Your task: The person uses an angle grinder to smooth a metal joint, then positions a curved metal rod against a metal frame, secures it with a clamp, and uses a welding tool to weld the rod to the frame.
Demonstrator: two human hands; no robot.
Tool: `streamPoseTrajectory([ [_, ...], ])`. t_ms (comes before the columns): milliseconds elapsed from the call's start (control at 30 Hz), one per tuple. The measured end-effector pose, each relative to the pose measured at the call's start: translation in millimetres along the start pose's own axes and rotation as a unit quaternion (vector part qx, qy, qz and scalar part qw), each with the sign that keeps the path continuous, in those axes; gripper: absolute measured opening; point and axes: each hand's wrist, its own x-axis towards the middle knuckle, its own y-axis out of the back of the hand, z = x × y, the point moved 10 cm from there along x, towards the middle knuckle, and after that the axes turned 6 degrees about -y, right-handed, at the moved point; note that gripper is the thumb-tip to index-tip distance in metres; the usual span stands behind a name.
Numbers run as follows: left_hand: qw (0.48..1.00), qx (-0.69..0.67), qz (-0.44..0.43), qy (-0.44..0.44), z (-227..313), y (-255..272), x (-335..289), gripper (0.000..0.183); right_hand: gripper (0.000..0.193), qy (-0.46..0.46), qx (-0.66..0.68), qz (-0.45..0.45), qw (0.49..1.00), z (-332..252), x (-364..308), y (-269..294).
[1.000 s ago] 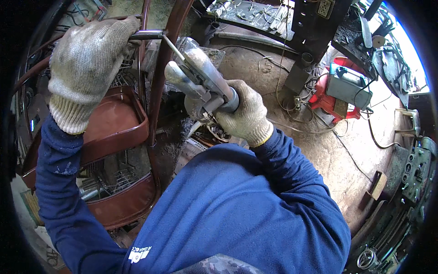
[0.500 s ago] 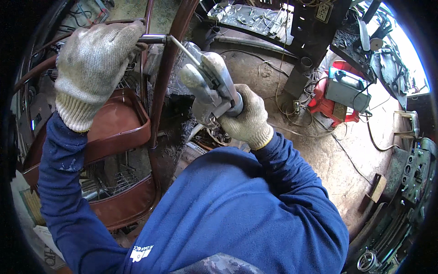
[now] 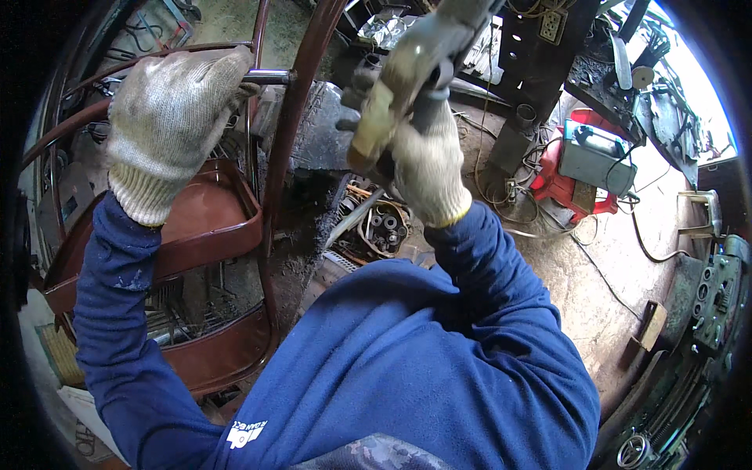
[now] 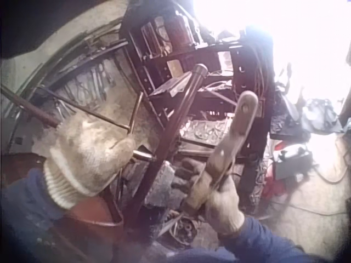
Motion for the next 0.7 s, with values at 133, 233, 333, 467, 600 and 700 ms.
streamPoseTrajectory([
  [133,0.998,0.057,-0.009,0.008,1.5,-6.2,0.0,0.045,0.030,0.068,-0.041,0.031,0.996,-14.1,11.4,0.6],
  [233,0.998,0.059,0.017,-0.008,3.7,-0.5,4.8,0.045,0.029,0.071,-0.022,0.012,0.997,-9.8,13.8,-1.8],
  [333,0.999,0.041,0.004,-0.002,2.7,-0.7,5.6,0.045,0.033,0.076,-0.066,0.025,0.995,-4.6,7.3,5.7],
  [467,0.999,0.041,-0.004,-0.004,2.3,1.6,2.2,0.045,0.060,0.031,-0.022,-0.025,0.999,-8.2,-27.9,0.0],
  [600,0.999,0.036,0.000,-0.017,2.0,-7.3,1.0,0.045,0.043,0.046,-0.277,0.021,0.959,-7.6,-53.4,20.4],
  [700,0.998,0.052,0.008,-0.033,2.8,-9.0,2.7,0.045,0.045,0.002,-0.249,0.036,0.968,17.7,-61.8,43.0],
])
